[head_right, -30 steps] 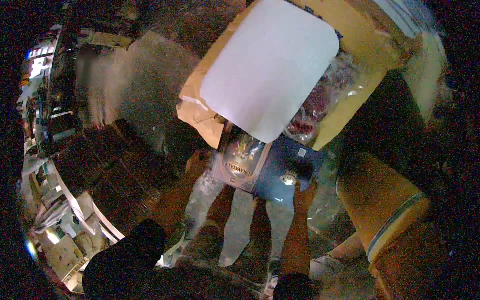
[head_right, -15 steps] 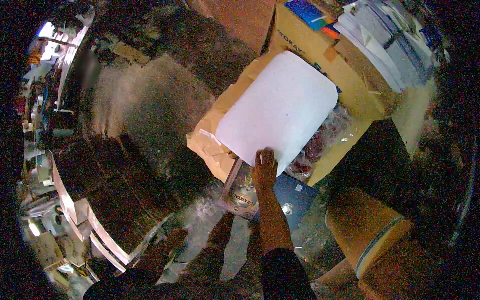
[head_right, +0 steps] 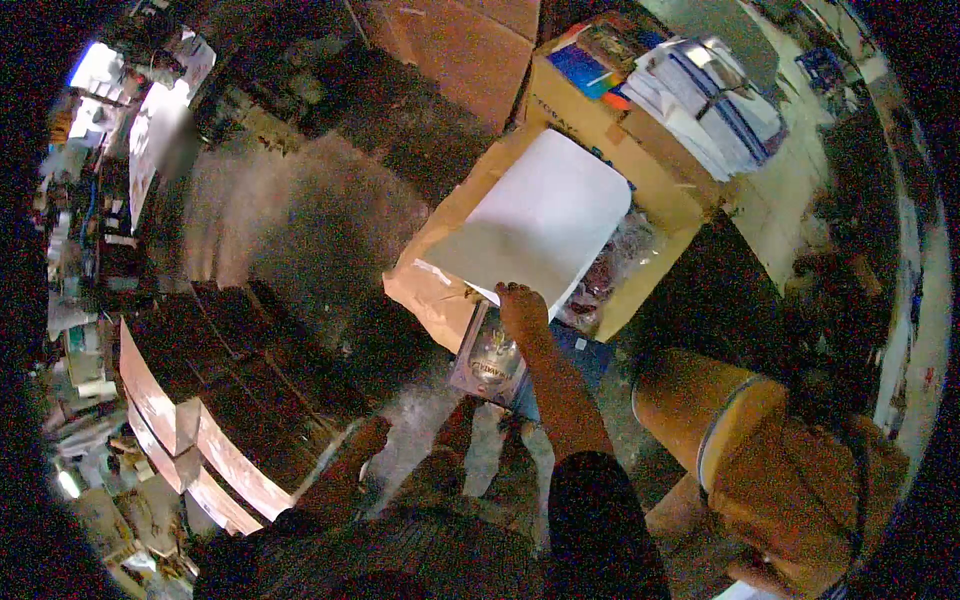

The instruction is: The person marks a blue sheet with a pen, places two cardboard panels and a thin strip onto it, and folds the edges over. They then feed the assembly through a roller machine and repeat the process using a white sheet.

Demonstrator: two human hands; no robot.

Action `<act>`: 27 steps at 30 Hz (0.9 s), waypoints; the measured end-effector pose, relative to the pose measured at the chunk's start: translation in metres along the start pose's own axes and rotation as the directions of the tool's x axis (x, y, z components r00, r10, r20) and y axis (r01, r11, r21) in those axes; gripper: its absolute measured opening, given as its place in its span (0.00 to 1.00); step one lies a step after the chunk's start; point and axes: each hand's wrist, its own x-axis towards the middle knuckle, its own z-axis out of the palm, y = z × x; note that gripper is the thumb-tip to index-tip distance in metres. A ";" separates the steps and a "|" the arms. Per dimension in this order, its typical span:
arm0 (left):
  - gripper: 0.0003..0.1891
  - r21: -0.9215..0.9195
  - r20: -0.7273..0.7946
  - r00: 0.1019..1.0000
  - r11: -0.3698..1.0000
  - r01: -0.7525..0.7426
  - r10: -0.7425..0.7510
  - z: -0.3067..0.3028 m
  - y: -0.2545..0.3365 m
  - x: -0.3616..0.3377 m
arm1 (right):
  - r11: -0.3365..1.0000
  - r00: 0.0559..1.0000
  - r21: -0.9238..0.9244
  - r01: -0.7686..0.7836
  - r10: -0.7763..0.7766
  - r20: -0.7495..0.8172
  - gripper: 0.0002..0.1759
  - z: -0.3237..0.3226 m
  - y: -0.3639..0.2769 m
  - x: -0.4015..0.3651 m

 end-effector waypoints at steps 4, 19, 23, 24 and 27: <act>0.23 -0.020 0.108 0.989 0.995 -0.099 0.100 0.001 -0.043 0.064 | 1.000 0.999 0.021 -0.005 0.006 -0.054 0.17 -0.067 -0.035 -0.022; 0.29 0.526 -0.354 0.464 0.583 -0.618 0.812 -0.125 0.103 0.107 | 0.348 0.712 0.937 -0.009 0.660 -0.239 0.17 -0.366 -0.080 -0.350; 0.18 -0.738 0.138 0.821 0.611 -0.289 0.554 -0.184 0.221 -0.083 | 0.259 0.412 0.963 0.077 0.871 -0.267 0.12 -0.367 -0.107 -0.543; 0.20 -0.784 0.036 0.818 0.524 -0.333 0.574 -0.160 0.243 -0.101 | 0.214 0.334 0.970 0.111 0.912 -0.239 0.12 -0.358 -0.118 -0.596; 0.22 -0.809 0.175 0.590 0.457 -0.370 0.788 -0.106 0.312 -0.188 | 0.188 0.110 0.950 0.249 0.969 -0.220 0.15 -0.284 -0.141 -0.741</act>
